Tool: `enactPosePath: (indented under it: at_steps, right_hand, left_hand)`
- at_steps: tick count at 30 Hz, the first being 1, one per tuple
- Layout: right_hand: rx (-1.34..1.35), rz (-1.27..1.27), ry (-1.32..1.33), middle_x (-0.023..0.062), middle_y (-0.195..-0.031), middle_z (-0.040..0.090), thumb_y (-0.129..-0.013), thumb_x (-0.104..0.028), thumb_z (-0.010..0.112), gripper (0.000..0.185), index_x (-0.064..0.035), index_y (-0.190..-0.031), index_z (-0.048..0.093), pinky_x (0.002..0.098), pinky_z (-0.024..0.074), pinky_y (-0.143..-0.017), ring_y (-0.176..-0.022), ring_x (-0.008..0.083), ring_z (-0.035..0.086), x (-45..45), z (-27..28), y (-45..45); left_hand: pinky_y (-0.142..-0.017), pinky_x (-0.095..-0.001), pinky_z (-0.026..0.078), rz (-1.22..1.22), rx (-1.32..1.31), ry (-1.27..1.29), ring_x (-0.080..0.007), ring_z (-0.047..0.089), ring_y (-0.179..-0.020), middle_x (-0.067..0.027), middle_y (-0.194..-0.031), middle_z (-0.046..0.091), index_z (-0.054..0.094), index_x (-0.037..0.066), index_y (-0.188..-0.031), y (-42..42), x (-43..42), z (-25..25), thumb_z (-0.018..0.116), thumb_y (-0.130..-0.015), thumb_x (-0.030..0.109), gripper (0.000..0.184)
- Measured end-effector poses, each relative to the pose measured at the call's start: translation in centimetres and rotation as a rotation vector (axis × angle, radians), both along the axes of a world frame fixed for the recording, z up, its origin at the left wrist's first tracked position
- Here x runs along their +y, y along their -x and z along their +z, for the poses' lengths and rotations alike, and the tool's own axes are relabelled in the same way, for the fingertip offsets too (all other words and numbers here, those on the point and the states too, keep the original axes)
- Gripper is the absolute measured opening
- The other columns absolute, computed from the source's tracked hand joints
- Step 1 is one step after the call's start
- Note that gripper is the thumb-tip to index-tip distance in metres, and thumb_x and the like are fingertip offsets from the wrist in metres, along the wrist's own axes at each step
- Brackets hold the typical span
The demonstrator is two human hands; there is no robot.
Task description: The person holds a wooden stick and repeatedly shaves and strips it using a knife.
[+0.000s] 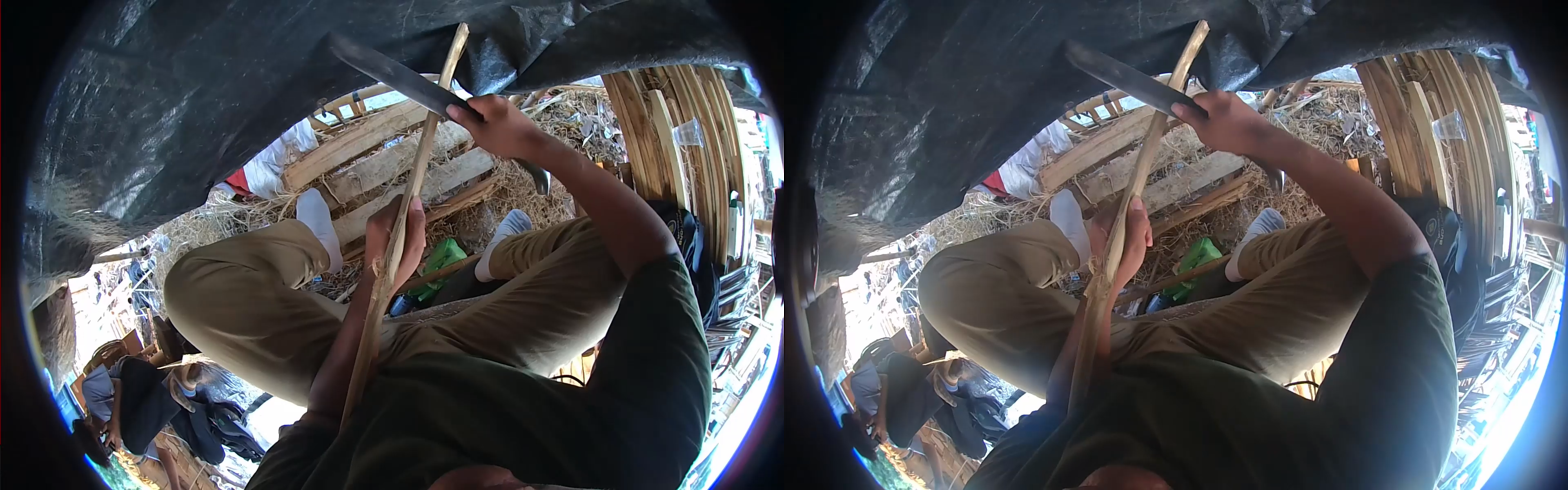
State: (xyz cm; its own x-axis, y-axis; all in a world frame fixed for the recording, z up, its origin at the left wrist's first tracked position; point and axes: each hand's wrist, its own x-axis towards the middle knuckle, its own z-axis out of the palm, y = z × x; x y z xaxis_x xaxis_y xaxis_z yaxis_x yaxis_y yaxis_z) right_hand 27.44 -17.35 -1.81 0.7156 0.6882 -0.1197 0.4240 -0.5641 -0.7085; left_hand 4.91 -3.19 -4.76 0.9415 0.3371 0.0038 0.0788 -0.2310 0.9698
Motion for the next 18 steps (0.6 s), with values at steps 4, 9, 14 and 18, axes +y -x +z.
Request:
enactPosePath:
  at_steps: [4,9,14,18]
  right_hand:
    - [-0.218,0.1,-0.13,0.0139,-0.06,0.06,-0.102,-0.041,0.054,0.043,-0.0019,-0.093,0.067,0.0395,0.0468,-0.052,-0.055,0.0242,0.064,0.9,1.2,3.2]
    - [0.092,0.0,0.216,0.0146,-0.067,0.065,-0.102,-0.046,0.052,0.046,-0.0034,-0.107,0.07,0.0411,0.0516,-0.059,-0.062,0.0236,0.068,0.2,2.6,-0.5]
    - [0.104,0.033,0.058,0.0157,-0.07,0.064,-0.103,-0.044,0.051,0.046,-0.0016,-0.102,0.069,0.0411,0.0519,-0.064,-0.068,0.0259,0.069,0.7,3.1,2.1]
    - [0.079,0.0,0.126,0.0148,-0.062,0.061,-0.103,-0.05,0.048,0.054,-0.0005,-0.097,0.069,0.0412,0.0523,-0.062,-0.065,0.0262,0.069,-0.3,2.6,-0.7]
  left_hand:
    - [-0.047,-0.0272,0.043,0.049,-0.009,0.282,-0.0086,0.054,-0.05,-0.0027,-0.057,0.051,0.054,0.0,-0.078,0.5,-0.9,1.9,0.05,-0.104,0.02,0.034]
    - [-0.046,-0.0278,0.043,-0.007,0.026,0.153,-0.0105,0.055,-0.05,-0.0037,-0.058,0.053,0.054,-0.001,-0.079,0.7,-0.8,1.4,0.047,-0.105,0.021,0.035]
    - [-0.046,-0.0277,0.042,0.088,-0.035,0.302,-0.0087,0.053,-0.049,-0.0025,-0.057,0.052,0.053,0.001,-0.073,1.3,-1.4,2.1,0.049,-0.105,0.019,0.037]
    - [-0.046,-0.0274,0.041,0.033,-0.069,0.237,-0.0083,0.053,-0.049,-0.0028,-0.057,0.052,0.054,0.001,-0.074,1.4,-1.1,1.3,0.049,-0.105,0.019,0.036]
